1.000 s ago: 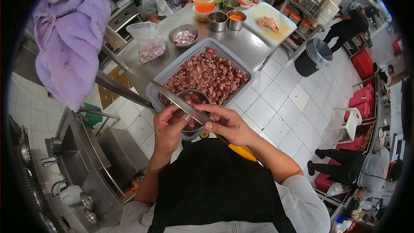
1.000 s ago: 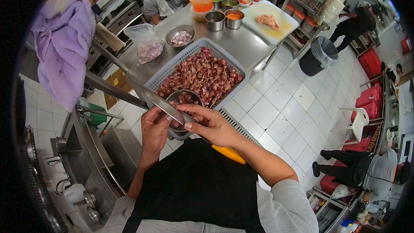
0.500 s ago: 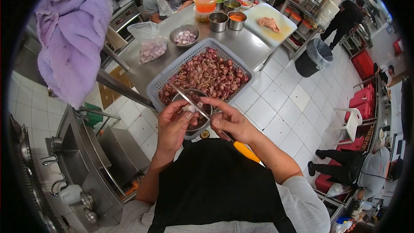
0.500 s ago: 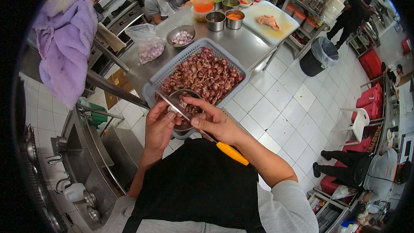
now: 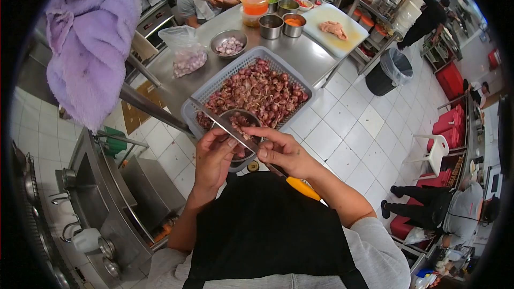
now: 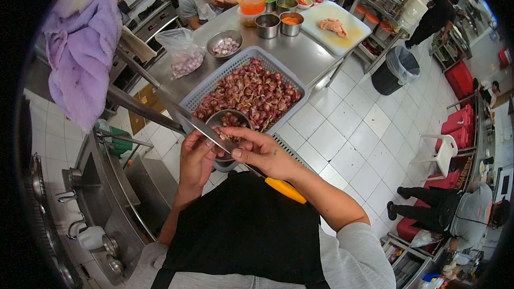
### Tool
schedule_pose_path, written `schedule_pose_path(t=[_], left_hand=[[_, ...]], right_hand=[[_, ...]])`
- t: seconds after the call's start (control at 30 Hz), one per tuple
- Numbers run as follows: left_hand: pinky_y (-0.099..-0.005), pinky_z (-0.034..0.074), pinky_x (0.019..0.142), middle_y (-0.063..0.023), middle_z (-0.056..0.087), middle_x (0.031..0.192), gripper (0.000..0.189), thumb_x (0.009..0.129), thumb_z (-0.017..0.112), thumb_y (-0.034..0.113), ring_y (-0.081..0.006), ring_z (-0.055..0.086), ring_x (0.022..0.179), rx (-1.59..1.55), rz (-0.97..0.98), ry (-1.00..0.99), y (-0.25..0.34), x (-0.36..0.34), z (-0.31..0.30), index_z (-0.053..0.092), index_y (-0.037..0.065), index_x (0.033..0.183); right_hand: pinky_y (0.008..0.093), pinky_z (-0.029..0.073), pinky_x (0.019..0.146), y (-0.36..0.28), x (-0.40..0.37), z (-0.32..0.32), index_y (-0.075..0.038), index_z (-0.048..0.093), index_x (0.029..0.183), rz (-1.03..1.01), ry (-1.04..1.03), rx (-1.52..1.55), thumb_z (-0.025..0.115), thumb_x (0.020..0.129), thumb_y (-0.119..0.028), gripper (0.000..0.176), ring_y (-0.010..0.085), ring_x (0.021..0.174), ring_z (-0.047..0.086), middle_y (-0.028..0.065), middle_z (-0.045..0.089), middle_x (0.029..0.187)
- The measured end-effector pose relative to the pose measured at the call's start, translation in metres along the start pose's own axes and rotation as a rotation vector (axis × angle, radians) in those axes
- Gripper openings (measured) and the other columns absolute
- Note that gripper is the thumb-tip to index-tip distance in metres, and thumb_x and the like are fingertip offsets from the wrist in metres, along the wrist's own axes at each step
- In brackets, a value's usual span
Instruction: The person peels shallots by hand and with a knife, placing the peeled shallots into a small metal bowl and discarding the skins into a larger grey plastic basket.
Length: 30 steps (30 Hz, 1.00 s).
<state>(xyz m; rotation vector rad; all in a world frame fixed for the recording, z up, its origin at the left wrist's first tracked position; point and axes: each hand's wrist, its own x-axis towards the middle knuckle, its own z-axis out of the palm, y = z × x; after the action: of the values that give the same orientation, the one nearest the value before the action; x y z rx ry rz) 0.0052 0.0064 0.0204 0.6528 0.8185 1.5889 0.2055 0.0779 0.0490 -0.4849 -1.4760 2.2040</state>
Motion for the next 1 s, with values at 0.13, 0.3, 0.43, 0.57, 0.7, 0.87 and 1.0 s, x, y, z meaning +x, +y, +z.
schedule_pose_path(t=[0.13, 0.3, 0.43, 0.57, 0.7, 0.87, 1.0], left_hand=[[-0.0318, 0.054, 0.072, -0.0136, 0.067, 0.105, 0.025, 0.092, 0.058, 0.0, -0.0205, 0.066, 0.091, -0.066, -0.051, -0.016, 0.0, 0.0, 0.0, 0.06, -0.002, 0.117], [-0.0308, 0.053, 0.074, -0.0129, 0.067, 0.107, 0.026, 0.094, 0.056, 0.003, -0.0189, 0.065, 0.092, -0.074, -0.089, 0.03, 0.005, 0.0, 0.011, 0.059, -0.002, 0.119], [-0.0301, 0.05, 0.076, -0.0115, 0.066, 0.108, 0.028, 0.094, 0.055, 0.005, -0.017, 0.062, 0.092, -0.084, -0.08, 0.045, 0.003, -0.001, 0.006, 0.058, -0.003, 0.121], [-0.0307, 0.049, 0.076, -0.0112, 0.066, 0.108, 0.028, 0.094, 0.055, 0.006, -0.017, 0.062, 0.092, -0.065, -0.081, 0.004, 0.002, -0.001, 0.001, 0.058, -0.004, 0.12], [-0.0324, 0.053, 0.076, -0.0129, 0.067, 0.105, 0.027, 0.091, 0.058, -0.001, -0.0202, 0.065, 0.092, -0.072, -0.046, -0.012, 0.003, 0.0, 0.004, 0.06, -0.002, 0.118], [-0.0318, 0.051, 0.083, -0.0127, 0.065, 0.106, 0.033, 0.086, 0.058, -0.007, -0.0182, 0.064, 0.094, 0.035, -0.01, 0.047, 0.01, -0.001, 0.008, 0.058, -0.004, 0.119], [-0.0318, 0.052, 0.087, -0.012, 0.066, 0.106, 0.036, 0.084, 0.057, -0.011, -0.0187, 0.065, 0.096, 0.161, 0.009, 0.049, 0.015, -0.003, 0.014, 0.058, -0.005, 0.119]], right_hand=[[0.0194, 0.036, 0.064, 0.005, 0.001, -0.01, -0.013, 0.047, 0.143, 0.065, -0.028, 0.131, 0.063, 0.095, -0.016, 0.051, 0.0031, 0.071, 0.048, -0.0038, 0.055, 0.079], [0.0191, 0.037, 0.065, -0.007, 0.0, 0.007, -0.012, 0.045, 0.144, -0.031, 0.003, 0.13, 0.064, 0.095, -0.014, 0.052, 0.0033, 0.072, 0.049, -0.0034, 0.056, 0.081], [0.0191, 0.037, 0.066, 0.005, 0.001, 0.003, -0.012, 0.045, 0.143, -0.043, -0.005, 0.071, 0.064, 0.094, -0.014, 0.052, 0.0034, 0.073, 0.049, -0.0031, 0.058, 0.083], [0.019, 0.036, 0.065, -0.001, 0.002, -0.001, -0.011, 0.046, 0.143, 0.019, 0.012, 0.062, 0.063, 0.095, -0.014, 0.051, 0.003, 0.073, 0.048, -0.0032, 0.059, 0.084], [0.0199, 0.037, 0.067, 0.001, -0.001, -0.009, -0.011, 0.042, 0.145, 0.122, 0.011, 0.104, 0.063, 0.095, -0.014, 0.055, 0.0037, 0.074, 0.048, -0.0034, 0.057, 0.083], [0.02, 0.037, 0.067, 0.0, -0.002, 0.004, -0.012, 0.035, 0.148, -0.035, -0.011, -0.006, 0.064, 0.093, -0.01, 0.062, 0.0043, 0.073, 0.047, -0.0037, 0.052, 0.079], [0.0203, 0.038, 0.07, 0.003, -0.002, 0.006, -0.011, 0.035, 0.147, -0.064, -0.004, -0.108, 0.064, 0.093, -0.008, 0.062, 0.0053, 0.077, 0.048, -0.0024, 0.052, 0.082]])
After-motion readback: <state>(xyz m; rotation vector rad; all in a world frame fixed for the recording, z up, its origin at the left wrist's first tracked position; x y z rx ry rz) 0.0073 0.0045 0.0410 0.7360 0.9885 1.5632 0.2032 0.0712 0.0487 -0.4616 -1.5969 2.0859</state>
